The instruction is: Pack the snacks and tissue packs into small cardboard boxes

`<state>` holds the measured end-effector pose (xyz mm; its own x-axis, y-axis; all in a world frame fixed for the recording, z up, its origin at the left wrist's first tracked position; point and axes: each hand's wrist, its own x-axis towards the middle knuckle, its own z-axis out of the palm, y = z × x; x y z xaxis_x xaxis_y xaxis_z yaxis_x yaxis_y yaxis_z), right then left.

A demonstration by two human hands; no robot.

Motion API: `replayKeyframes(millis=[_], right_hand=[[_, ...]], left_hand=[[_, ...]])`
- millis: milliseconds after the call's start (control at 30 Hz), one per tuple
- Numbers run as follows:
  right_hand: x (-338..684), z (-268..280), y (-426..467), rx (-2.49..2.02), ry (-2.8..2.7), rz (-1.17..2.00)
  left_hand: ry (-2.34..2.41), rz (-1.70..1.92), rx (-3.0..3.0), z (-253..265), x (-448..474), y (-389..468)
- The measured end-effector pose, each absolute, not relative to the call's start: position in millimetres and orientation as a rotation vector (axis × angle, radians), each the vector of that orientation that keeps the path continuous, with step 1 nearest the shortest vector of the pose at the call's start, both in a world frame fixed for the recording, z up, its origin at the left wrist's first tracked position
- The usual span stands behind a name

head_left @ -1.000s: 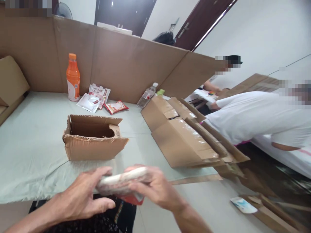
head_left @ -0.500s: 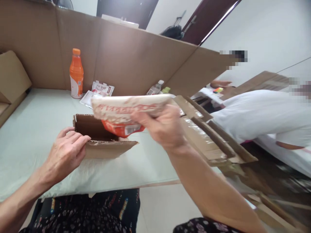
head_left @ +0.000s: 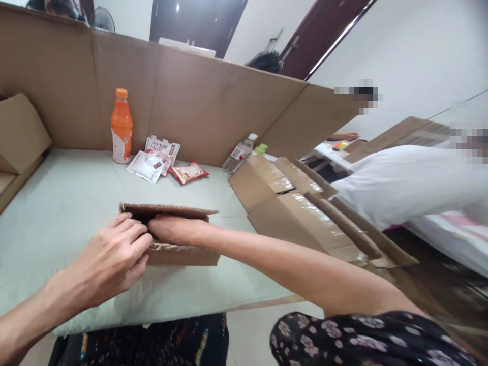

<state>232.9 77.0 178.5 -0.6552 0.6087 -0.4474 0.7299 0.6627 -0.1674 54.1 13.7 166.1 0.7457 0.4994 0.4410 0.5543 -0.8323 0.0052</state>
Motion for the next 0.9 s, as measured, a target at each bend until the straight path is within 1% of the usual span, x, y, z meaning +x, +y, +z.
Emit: replayKeyframes(millis=[100,200,300,400,467,533,600,633,733,900], right_hand=[[244,182,80,1.081,2.541,-0.600],[266,203,78,1.020,2.602,-0.741],[297,229,81,1.150,2.896,-0.884],[328,236,109,1.561,3.211,-1.001],[341,221,148,1.874,3.236,-0.953],[345,194,194,2.095,3.089,-0.761],[340,161,240,2.169,2.871,-0.569],[335,145,260,2.178,2.807,-0.534],[315,102,306,2.191,2.736,-0.554],[286,61,343,2.207,2.647,-0.670]], left_hand=[[-0.968,-0.287,-2.934,174,56,22],[-1.058,0.014,-3.020,184,58,30],[-1.077,0.096,-3.052,189,59,36],[-1.070,0.029,-3.069,190,56,42],[-1.069,0.031,-3.107,191,55,47],[-1.097,0.109,-3.161,193,55,55],[-1.164,0.245,-3.204,197,57,63],[-1.204,0.319,-3.216,200,58,67],[-1.267,0.488,-3.270,207,61,80],[-1.284,0.471,-3.451,216,66,99]])
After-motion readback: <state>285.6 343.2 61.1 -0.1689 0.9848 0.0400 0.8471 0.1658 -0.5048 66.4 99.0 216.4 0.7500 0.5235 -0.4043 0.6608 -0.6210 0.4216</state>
